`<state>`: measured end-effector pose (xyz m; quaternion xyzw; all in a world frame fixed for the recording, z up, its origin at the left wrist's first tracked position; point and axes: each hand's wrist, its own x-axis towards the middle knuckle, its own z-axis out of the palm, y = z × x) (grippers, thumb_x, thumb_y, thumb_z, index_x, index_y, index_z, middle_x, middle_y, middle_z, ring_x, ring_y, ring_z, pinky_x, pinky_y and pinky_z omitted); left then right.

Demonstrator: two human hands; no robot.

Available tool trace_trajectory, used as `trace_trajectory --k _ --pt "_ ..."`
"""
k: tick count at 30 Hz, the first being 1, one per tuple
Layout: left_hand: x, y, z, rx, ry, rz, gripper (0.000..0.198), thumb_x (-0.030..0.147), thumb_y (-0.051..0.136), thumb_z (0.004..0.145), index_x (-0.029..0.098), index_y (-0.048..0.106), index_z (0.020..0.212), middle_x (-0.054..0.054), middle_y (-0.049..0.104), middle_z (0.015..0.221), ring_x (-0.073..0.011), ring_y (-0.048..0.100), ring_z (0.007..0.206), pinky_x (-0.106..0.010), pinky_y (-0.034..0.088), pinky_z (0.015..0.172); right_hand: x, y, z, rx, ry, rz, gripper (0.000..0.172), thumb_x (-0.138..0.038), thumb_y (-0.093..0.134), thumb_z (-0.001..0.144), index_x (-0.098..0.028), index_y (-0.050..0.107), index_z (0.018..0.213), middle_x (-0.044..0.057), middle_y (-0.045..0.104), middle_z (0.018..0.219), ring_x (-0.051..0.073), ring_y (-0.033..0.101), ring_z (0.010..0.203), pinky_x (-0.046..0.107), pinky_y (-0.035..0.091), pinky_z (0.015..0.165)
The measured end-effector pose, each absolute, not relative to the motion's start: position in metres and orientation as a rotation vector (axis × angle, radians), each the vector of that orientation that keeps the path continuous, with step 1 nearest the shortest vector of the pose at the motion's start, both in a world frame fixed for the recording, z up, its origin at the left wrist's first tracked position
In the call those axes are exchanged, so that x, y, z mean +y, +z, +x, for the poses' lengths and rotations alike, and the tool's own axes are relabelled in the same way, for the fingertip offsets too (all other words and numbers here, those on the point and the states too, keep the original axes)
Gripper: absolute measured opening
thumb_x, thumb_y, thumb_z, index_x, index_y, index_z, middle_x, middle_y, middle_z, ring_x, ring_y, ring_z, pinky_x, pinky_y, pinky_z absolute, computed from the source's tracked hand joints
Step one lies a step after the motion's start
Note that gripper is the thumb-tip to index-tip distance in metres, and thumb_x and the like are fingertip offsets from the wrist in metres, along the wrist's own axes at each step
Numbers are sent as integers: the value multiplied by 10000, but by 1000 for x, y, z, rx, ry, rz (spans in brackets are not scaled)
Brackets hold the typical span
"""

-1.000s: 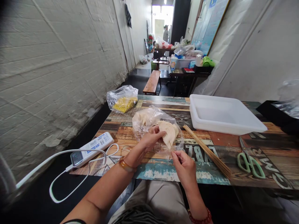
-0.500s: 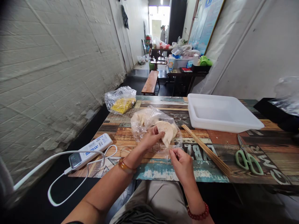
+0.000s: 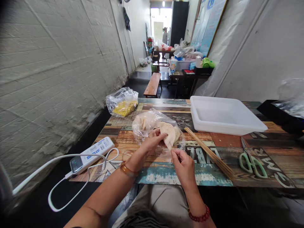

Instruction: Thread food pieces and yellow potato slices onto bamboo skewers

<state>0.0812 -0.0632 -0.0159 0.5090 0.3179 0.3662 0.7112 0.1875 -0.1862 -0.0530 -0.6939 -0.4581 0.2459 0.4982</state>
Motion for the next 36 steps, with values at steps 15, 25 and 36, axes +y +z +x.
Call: trace_trajectory --k 15,25,36 --pt "-57 -26 82 768 821 1474 69 157 510 711 142 576 727 2 576 641 -98 503 526 -198 406 493 -187 -45 187 -1265 386 -1785 298 -429 490 863 -202 664 779 15 680 658 157 620 605 244 444 595" --pt "-61 -20 82 710 739 1326 57 201 572 685 150 571 660 10 563 575 -101 498 476 -213 404 476 -175 -41 191 -1268 394 -1776 325 -446 483 859 -193 631 720 11 645 612 156 593 581 241 416 562" --pt "-62 -14 80 652 824 863 412 457 759 591 137 633 818 -30 650 707 -121 565 560 -238 463 536 -180 -44 190 -1288 373 -1730 325 -456 494 861 -191 631 732 12 633 623 153 575 575 254 422 589"
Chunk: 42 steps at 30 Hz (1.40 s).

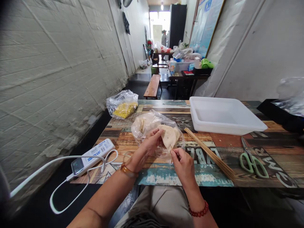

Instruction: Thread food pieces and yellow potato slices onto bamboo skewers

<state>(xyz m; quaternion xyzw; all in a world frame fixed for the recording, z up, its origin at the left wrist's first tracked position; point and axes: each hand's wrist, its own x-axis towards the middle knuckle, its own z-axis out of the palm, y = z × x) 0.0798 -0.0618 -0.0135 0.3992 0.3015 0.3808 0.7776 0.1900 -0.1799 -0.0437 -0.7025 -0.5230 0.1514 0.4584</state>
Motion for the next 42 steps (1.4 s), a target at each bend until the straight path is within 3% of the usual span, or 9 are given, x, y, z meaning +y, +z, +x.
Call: trace_trajectory --k 7,16,30,42 --pt "-61 -15 80 665 806 808 435 459 789 523 126 635 755 -40 651 668 -121 553 548 -232 437 520 -187 -48 191 -1258 573 -1683 307 -465 516 851 -196 662 863 41 696 761 172 622 653 283 479 646" --pt "-59 -18 77 654 763 805 319 367 690 638 126 624 835 -53 664 732 -137 585 589 -251 471 552 -189 -57 202 -1234 557 -1668 316 -452 530 849 -186 695 888 69 709 868 199 647 761 290 506 691" --pt "-59 -20 78 631 752 800 184 277 600 686 135 619 802 -52 663 735 -131 579 561 -254 479 528 -183 -56 201 -1247 469 -1733 349 -481 518 846 -186 704 863 58 707 798 199 635 718 296 481 671" --pt "-59 -14 75 605 734 705 167 237 594 628 145 591 768 -34 636 654 -152 597 616 -218 452 505 -182 -46 204 -1340 393 -1747 310 -449 506 863 -208 700 846 27 684 743 187 609 664 276 459 642"
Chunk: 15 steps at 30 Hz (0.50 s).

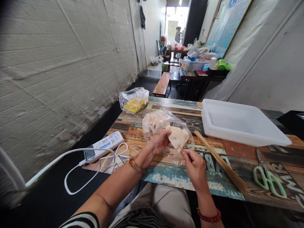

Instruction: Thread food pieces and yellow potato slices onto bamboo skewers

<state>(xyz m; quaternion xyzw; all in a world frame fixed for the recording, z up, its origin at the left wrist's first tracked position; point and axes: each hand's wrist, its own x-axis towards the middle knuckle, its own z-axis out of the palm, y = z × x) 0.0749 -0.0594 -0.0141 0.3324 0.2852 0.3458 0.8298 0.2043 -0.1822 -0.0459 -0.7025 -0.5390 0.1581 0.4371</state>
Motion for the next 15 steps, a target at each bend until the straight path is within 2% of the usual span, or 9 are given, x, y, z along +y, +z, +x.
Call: trace_trajectory --k 8,15 --pt "-61 -14 75 649 736 706 101 211 564 642 143 574 716 -25 627 637 -119 557 538 -209 442 475 -178 -45 202 -1360 409 -1744 297 -432 508 868 -199 687 828 24 667 737 176 597 664 271 443 638" --pt "-60 -15 74 608 706 709 206 227 585 648 138 617 831 -33 642 682 -125 576 596 -222 470 543 -176 -44 205 -1393 394 -1723 315 -449 504 871 -196 686 823 26 671 715 175 598 652 272 458 639"
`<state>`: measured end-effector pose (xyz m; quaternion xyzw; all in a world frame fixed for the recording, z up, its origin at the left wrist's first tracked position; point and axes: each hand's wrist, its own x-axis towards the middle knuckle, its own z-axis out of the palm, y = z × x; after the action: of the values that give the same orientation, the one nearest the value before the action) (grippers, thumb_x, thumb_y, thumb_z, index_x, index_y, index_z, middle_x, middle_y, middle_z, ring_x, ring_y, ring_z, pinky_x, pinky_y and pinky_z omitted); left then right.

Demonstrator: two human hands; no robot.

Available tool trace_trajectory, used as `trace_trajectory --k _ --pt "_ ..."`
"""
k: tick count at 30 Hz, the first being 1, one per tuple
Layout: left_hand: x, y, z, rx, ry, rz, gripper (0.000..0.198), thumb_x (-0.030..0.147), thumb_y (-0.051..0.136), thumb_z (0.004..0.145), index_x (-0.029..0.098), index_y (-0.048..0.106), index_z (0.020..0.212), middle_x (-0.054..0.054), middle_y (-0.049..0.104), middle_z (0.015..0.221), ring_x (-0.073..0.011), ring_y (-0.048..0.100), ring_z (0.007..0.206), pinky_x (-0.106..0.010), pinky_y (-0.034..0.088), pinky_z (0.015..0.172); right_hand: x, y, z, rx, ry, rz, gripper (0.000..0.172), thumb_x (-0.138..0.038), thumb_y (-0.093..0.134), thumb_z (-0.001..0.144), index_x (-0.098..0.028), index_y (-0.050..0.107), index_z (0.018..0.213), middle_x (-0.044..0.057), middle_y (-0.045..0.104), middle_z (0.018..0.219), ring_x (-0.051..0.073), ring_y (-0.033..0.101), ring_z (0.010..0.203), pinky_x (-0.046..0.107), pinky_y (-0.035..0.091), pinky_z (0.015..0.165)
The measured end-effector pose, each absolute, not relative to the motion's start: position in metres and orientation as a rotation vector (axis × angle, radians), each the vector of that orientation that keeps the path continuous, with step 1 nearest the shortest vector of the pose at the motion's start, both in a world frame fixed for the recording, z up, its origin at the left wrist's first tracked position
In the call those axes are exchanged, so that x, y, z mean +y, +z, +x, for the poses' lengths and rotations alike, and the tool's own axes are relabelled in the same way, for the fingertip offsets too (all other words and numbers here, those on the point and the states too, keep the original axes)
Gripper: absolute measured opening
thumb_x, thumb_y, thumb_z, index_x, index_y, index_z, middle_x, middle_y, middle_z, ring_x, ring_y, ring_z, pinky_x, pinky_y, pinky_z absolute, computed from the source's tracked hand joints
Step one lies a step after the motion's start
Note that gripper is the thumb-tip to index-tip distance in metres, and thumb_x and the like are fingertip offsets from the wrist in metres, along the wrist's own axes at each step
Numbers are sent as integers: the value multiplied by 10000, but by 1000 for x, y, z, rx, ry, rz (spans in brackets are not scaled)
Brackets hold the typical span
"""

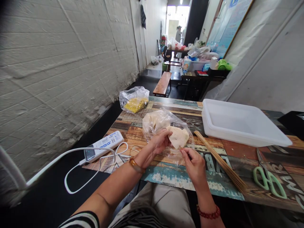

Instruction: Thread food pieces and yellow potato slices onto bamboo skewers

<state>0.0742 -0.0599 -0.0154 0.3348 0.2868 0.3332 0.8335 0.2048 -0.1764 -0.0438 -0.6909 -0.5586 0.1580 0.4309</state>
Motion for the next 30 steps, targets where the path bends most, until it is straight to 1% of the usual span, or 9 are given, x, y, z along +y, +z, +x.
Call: trace_trajectory --k 5,9,14,19,23,26,30 --pt "-58 -16 73 589 669 708 273 285 556 692 125 639 897 -57 656 701 -160 610 641 -240 477 557 -177 -44 206 -1367 424 -1679 295 -432 514 871 -201 698 860 43 698 787 191 628 714 291 485 693" --pt "-58 -15 74 611 679 713 295 281 515 724 120 645 935 -74 678 759 -167 621 661 -250 481 570 -177 -46 205 -1352 435 -1617 286 -405 524 863 -201 716 919 67 709 893 207 642 792 323 499 758" --pt "-60 -15 75 657 701 736 290 298 514 735 126 650 925 -66 679 763 -165 617 652 -258 481 570 -179 -50 206 -1362 482 -1558 289 -373 515 871 -202 721 979 75 700 936 205 640 823 338 510 785" --pt "-61 -16 76 635 712 750 289 321 549 710 125 649 899 -63 676 765 -157 606 649 -251 465 566 -182 -52 209 -1362 561 -1541 307 -362 520 873 -194 708 1049 78 692 971 202 638 865 336 509 820" --pt "-62 -12 76 646 694 735 256 276 529 677 126 643 851 -54 669 747 -152 586 625 -258 457 554 -181 -52 210 -1319 612 -1543 301 -375 535 865 -197 719 1024 79 696 977 210 637 901 341 500 849" --pt "-62 -8 74 641 673 694 208 256 519 654 131 628 779 -41 657 699 -139 563 597 -247 443 548 -180 -52 211 -1312 624 -1541 280 -382 556 852 -210 734 984 74 702 955 217 635 916 345 492 857" --pt "-61 -5 72 610 631 639 184 245 518 624 138 616 736 -24 637 636 -127 539 569 -232 424 545 -179 -53 213 -1278 652 -1542 277 -403 571 836 -219 741 953 72 708 931 219 636 886 340 491 823"
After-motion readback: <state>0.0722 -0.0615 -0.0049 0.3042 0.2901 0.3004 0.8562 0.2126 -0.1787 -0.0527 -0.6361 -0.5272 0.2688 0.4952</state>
